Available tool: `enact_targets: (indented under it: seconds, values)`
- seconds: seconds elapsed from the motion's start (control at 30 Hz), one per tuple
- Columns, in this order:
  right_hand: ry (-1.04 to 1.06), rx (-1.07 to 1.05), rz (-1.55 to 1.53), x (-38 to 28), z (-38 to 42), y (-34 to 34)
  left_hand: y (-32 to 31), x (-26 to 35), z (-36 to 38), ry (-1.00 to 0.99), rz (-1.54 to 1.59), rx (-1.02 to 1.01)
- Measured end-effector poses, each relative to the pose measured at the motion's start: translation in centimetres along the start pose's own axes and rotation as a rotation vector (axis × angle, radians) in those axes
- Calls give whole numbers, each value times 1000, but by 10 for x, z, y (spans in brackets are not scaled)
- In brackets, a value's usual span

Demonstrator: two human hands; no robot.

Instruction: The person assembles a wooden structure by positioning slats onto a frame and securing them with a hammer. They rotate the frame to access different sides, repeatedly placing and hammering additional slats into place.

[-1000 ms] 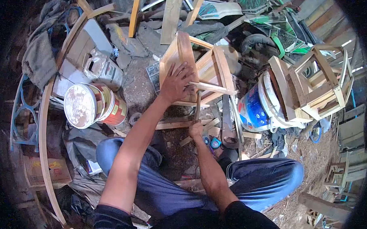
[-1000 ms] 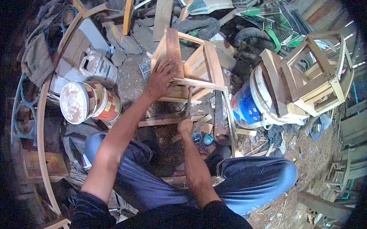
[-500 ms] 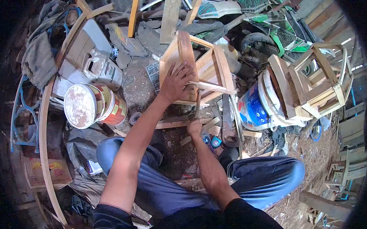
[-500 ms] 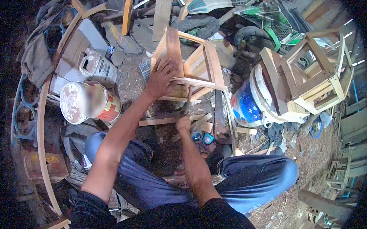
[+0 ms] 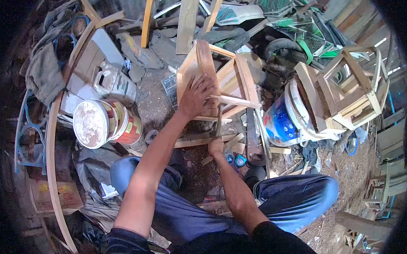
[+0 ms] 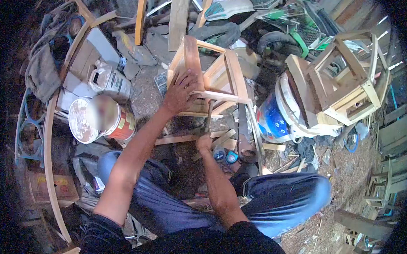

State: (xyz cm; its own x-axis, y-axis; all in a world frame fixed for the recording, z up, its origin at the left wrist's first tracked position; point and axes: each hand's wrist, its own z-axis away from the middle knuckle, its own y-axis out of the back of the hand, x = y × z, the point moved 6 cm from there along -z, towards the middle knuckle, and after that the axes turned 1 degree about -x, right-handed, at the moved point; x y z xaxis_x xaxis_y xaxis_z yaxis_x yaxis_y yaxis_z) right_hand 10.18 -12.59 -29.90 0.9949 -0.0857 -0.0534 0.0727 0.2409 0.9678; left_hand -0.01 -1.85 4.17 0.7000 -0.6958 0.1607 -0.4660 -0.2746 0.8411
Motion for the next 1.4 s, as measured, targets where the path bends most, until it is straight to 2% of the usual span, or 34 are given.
enact_targets:
  seconds: [0.03, 0.1, 0.13, 0.17, 0.2, 0.23, 0.27, 0.33, 0.37, 0.4, 0.47, 0.5, 0.57, 0.6, 0.63, 0.67, 0.7, 0.77, 0.8, 0.83, 0.87, 0.9, 0.93, 0.97, 1.03, 1.07, 1.2, 1.23, 1.3, 1.37, 1.4]
  values:
    - [-5, 11, 4, 11, 4, 25, -1, 1, 0, -6, 1, 11]
    - [222, -17, -118, 30, 9, 95, -2, -5, -3, 36, 0, -57]
    - [240, -146, -46, 36, 18, 134, 3, -5, -2, 55, 67, -46]
    - [241, -136, -38, 40, 36, 191, 6, -7, -1, 54, 66, -34]
    - [127, -199, -147, 48, 58, 246, 7, -10, 2, 56, 112, -19]
    - [11, -257, -258, 62, 68, 274, 9, -12, 4, 56, 158, -3]
    - [3, -245, -257, 87, 58, 266, 10, -14, 7, 50, 77, -18]
    - [947, -124, 354, 105, 60, 235, 10, -27, 21, 37, 87, -37]
    - [863, -251, 257, 121, 62, 257, 12, -35, 29, 33, 93, -63]
    - [308, -388, -224, 148, 64, 291, 19, -41, 37, 22, 87, -58]
    - [224, -597, -189, 163, 80, 342, 17, -46, 57, 93, -161, -352]
    - [69, -819, -376, 193, 66, 307, 29, -36, 60, 100, -173, -351]
    - [17, -811, -354, 198, 72, 323, 42, -17, 72, 142, -315, -707]
    - [33, -808, -363, 200, 65, 318, 44, -7, 73, 105, -358, -704]
    - [163, -701, -134, 201, 52, 310, 33, -1, 77, 106, -370, -712]
    - [286, -583, 93, 200, 39, 303, 13, 4, 77, 74, -346, -619]
    - [300, -421, 36, 195, 24, 299, -6, 13, 79, 41, -317, -536]
    - [513, -395, 197, 173, 13, 312, -50, 27, 67, 199, -267, -575]
    - [531, -307, 162, 168, 6, 318, -55, 35, 55, 194, -279, -579]
    - [546, -218, 127, 162, 5, 329, -62, 34, 47, 336, -254, -643]
    - [540, -213, 115, 155, 5, 334, -66, 33, 40, 473, -225, -706]
    - [249, -182, -258, 156, 9, 357, -67, 31, 34, 458, -231, -711]
    - [-48, -151, -628, 167, 15, 364, -62, 28, 32, 361, -248, -685]
    - [-45, -150, -647, 170, 10, 355, -55, 24, 28, 268, -272, -655]
    - [113, 166, -570, 167, 0, 357, -24, 21, 11, 291, -255, -607]
    - [54, 90, -645, 168, -5, 351, -10, 16, 0, 257, -303, -585]
    - [87, 82, -824, 153, -24, 323, 39, -12, -44, 145, -325, -449]
    - [141, 154, -843, 147, -26, 318, 54, -17, -53, 109, -311, -384]
    - [205, 232, -862, 135, -33, 305, 70, -25, -65, 60, -335, -401]
    - [394, -65, -1191, 110, -40, 286, 80, -32, -69, 153, -308, -402]
    - [357, -195, -1062, 99, -3, 334, 81, -33, -68, 168, -279, -408]
